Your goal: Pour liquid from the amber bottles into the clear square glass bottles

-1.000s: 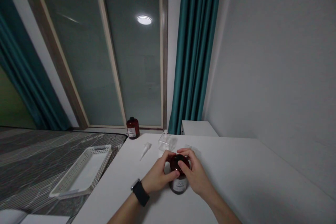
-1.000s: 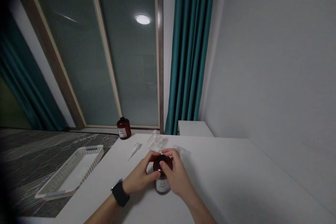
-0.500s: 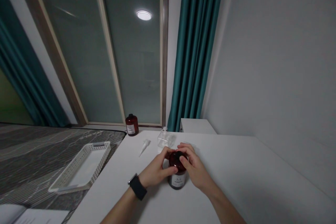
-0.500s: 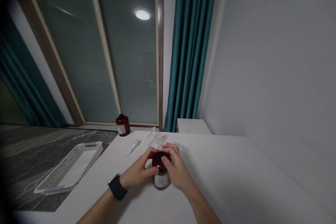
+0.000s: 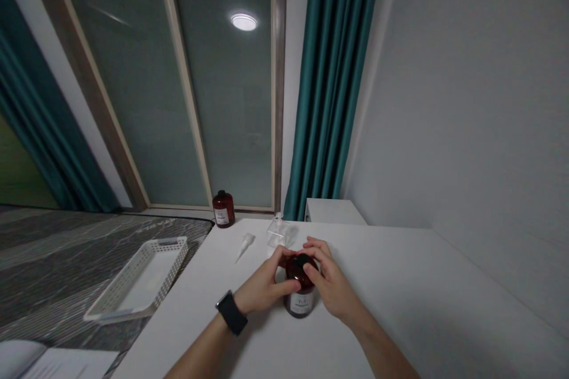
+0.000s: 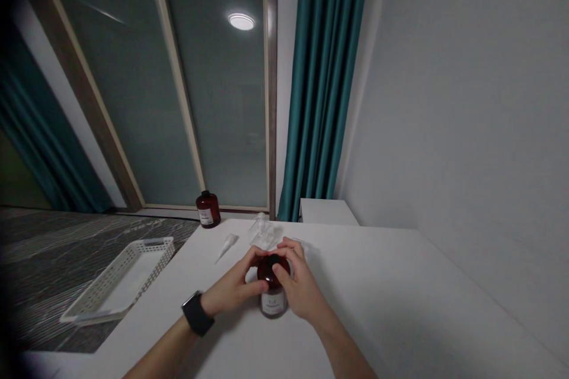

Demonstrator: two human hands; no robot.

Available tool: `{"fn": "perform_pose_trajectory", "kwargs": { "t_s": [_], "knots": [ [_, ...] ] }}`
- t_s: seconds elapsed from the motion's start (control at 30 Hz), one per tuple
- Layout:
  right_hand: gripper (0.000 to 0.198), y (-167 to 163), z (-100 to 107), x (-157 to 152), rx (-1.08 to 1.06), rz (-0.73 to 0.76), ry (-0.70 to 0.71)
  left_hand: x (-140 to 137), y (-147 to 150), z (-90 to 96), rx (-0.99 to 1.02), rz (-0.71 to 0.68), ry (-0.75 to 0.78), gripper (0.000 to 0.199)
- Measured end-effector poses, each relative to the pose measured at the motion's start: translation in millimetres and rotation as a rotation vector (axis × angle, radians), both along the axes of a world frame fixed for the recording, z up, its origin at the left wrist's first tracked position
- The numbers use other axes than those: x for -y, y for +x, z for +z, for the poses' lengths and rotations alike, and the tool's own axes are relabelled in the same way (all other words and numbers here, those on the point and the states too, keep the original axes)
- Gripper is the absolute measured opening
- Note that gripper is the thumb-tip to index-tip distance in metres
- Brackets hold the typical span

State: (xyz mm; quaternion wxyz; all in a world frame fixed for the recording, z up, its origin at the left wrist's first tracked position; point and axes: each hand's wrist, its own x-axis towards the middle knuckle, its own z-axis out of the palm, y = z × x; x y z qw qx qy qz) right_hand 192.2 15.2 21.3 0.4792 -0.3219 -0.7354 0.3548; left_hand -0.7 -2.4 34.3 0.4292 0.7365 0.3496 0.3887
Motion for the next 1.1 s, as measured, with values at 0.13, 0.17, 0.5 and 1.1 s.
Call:
{"fn": "perform_pose_trajectory", "kwargs": {
  "t_s": [0.13,0.17,0.5,1.1],
  "knots": [
    [0.017,-4,0,3,0.006,-0.059,0.036,1,2,-1.7,-0.025,0.028,0.016,0.041],
    [0.017,-3,0,4,0.009,-0.067,0.039,1,3,-1.9,-0.035,0.041,0.019,0.041],
    [0.029,0,-3,7,-0.005,-0.065,-0.001,2,3,2.8,0.001,0.046,-0.023,0.041],
    [0.043,1,-9,8,-0.154,-0.134,-0.146,-3,-5,-3.3,0.060,-0.078,-0.009,0.050]
  ]
}}
